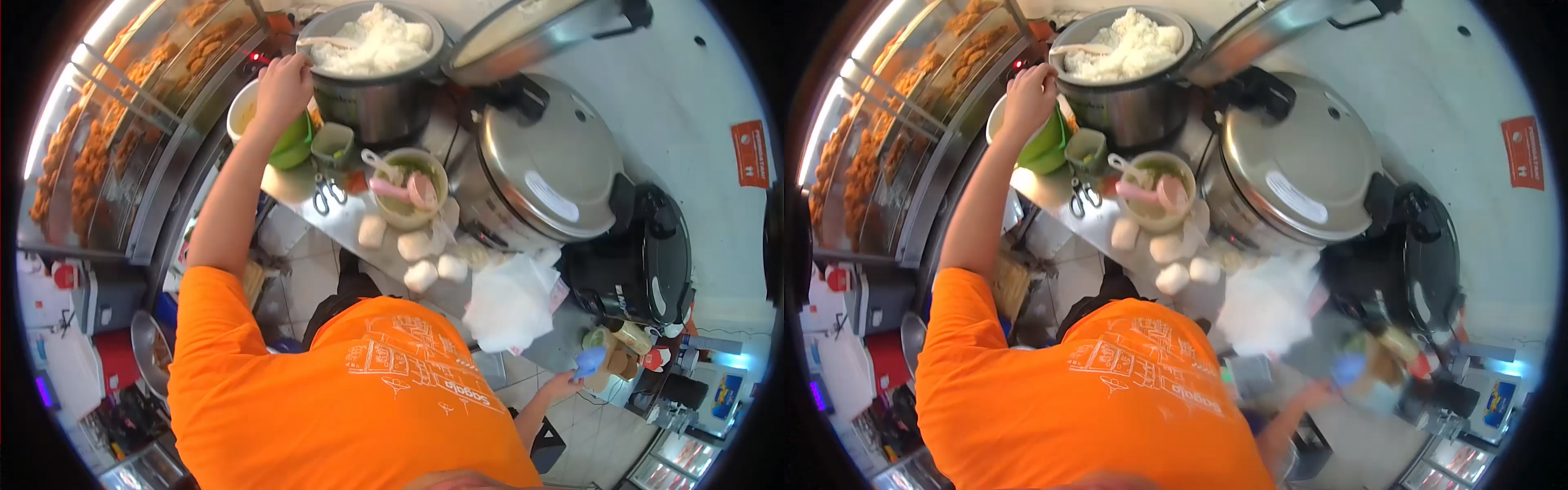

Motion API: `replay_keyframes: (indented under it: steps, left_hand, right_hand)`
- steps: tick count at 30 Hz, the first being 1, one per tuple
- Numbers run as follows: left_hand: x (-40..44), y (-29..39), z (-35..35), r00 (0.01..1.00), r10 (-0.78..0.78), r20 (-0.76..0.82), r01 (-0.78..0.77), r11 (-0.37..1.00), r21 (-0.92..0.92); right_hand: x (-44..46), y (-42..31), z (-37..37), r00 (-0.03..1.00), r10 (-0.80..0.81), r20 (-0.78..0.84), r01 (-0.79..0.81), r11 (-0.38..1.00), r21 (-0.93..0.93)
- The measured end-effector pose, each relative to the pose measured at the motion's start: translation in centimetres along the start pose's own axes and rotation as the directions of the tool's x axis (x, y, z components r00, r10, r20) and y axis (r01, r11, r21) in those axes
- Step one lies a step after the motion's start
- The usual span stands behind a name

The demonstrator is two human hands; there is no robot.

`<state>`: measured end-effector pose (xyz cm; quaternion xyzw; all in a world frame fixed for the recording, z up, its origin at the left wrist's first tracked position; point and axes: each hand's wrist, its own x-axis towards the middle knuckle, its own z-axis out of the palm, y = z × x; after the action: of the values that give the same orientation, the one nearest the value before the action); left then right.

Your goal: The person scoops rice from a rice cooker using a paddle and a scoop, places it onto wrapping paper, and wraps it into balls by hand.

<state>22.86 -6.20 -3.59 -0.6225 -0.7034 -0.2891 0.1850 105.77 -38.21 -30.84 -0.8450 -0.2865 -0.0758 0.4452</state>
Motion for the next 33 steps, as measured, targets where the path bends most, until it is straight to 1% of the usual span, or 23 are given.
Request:
replay_keyframes:
  steps: [1, 2, 3, 4, 5, 6, 7, 8, 9, 10, 12, 13, 15, 17, 19, 21, 22, 23, 25, 27, 29, 31, 33]
  left_hand:
    - [2.8, -1.4, 0.7, 0.994, 0.093, 0.055, -0.097, 0.992, 0.075]
    - [5.5, -2.6, 1.4, 0.982, 0.114, 0.151, -0.137, 0.979, 0.15]
    - [8.2, -3.9, 2.6, 0.98, 0.133, 0.148, -0.152, 0.98, 0.129]
    - [10.6, -5.1, 4.0, 0.956, 0.181, 0.229, -0.229, 0.952, 0.204]
    - [12.4, -6.1, 5.6, 0.926, 0.216, 0.311, -0.304, 0.914, 0.27]
    - [13.7, -6.8, 7.1, 0.92, 0.246, 0.305, -0.336, 0.896, 0.291]
    - [14.6, -6.9, 7.6, 0.917, 0.248, 0.313, -0.335, 0.904, 0.267]
    - [15.8, -6.6, 7.5, 0.824, 0.195, 0.533, -0.392, 0.875, 0.285]
    - [17.0, -6.8, 7.4, 0.689, 0.128, 0.713, -0.459, 0.838, 0.294]
    - [17.5, -7.4, 8.4, 0.674, 0.177, 0.717, -0.535, 0.787, 0.308]
    - [17.9, -8.4, 9.8, 0.673, 0.235, 0.702, -0.548, 0.795, 0.259]
    - [18.0, -8.8, 10.2, 0.672, 0.268, 0.69, -0.543, 0.812, 0.214]
    - [18.2, -8.8, 10.5, 0.662, 0.297, 0.688, -0.554, 0.812, 0.182]
    - [18.2, -8.7, 10.4, 0.588, 0.276, 0.76, -0.559, 0.818, 0.136]
    - [18.4, -8.5, 9.6, 0.578, 0.292, 0.762, -0.562, 0.82, 0.111]
    - [18.4, -9.8, 9.0, 0.57, 0.304, 0.764, -0.569, 0.816, 0.099]
    - [17.6, -10.9, 9.5, 0.714, 0.376, 0.591, -0.498, 0.866, 0.052]
    - [16.9, -11.9, 9.4, 0.826, 0.41, 0.386, -0.436, 0.9, -0.022]
    - [15.4, -13.4, 6.6, 0.871, 0.308, 0.382, -0.234, 0.945, -0.227]
    - [12.6, -14.2, 4.3, 0.949, 0.098, 0.3, 0.027, 0.922, -0.386]
    - [9.2, -16.2, 4.7, 0.987, -0.026, 0.157, 0.101, 0.866, -0.49]
    - [5.6, -16.8, 5.3, 0.943, -0.212, 0.257, 0.333, 0.63, -0.702]
    - [2.9, -15.7, 4.7, 0.907, -0.302, 0.295, 0.399, 0.388, -0.831]
  right_hand:
    - [-2.0, -3.7, -1.1, 1.0, 0.007, -0.02, -0.007, 1.0, -0.002]
    - [-4.7, -9.5, -2.6, 0.994, 0.106, -0.005, -0.105, 0.99, 0.089]
    - [-7.6, -14.1, -2.9, 0.98, 0.2, 0.014, -0.199, 0.964, 0.179]
    - [-10.5, -16.4, -2.3, 0.979, 0.206, -0.012, -0.201, 0.965, 0.168]
    - [-12.9, -18.0, -1.5, 0.994, 0.101, 0.043, -0.107, 0.982, 0.156]
    - [-14.5, -19.3, -0.8, 0.994, -0.01, 0.104, -0.006, 0.989, 0.144]
    - [-15.8, -19.9, 0.1, 0.963, -0.182, 0.198, 0.179, 0.983, 0.035]
    - [-17.3, -20.9, 0.9, 0.895, -0.322, 0.31, 0.355, 0.933, -0.056]
    - [-19.5, -26.0, 1.4, 0.859, -0.365, 0.36, 0.349, 0.931, 0.11]
    - [-21.7, -32.4, 2.3, 0.822, -0.415, 0.391, 0.322, 0.904, 0.282]
    - [-23.9, -41.0, 3.4, 0.794, -0.472, 0.383, 0.334, 0.865, 0.373]
    - [-24.2, -42.3, 4.6, 0.81, -0.46, 0.363, 0.328, 0.87, 0.369]
    - [-23.5, -44.5, 7.0, 0.61, -0.61, 0.507, 0.372, 0.784, 0.496]
    - [-24.6, -54.8, 8.1, 0.575, -0.688, 0.443, 0.41, 0.711, 0.571]
    - [-24.9, -62.0, 9.9, 0.538, -0.676, 0.504, 0.466, 0.736, 0.49]
    - [-24.9, -68.9, 11.7, 0.445, -0.655, 0.611, 0.536, 0.741, 0.405]
    - [-25.0, -71.0, 13.6, 0.449, -0.667, 0.595, 0.559, 0.729, 0.395]
    - [-24.9, -73.1, 15.4, 0.454, -0.677, 0.58, 0.584, 0.717, 0.38]
    - [-24.3, -76.9, 19.3, 0.423, -0.572, 0.703, 0.65, 0.732, 0.205]
    - [-23.9, -80.2, 23.2, 0.425, -0.502, 0.753, 0.714, 0.697, 0.061]
    - [-23.5, -81.9, 27.5, 0.429, -0.505, 0.749, 0.735, 0.678, 0.036]
    - [-23.1, -83.3, 31.1, 0.431, -0.519, 0.738, 0.759, 0.651, 0.014]
    - [-23.0, -84.4, 34.3, 0.41, -0.47, 0.782, 0.788, 0.615, -0.044]
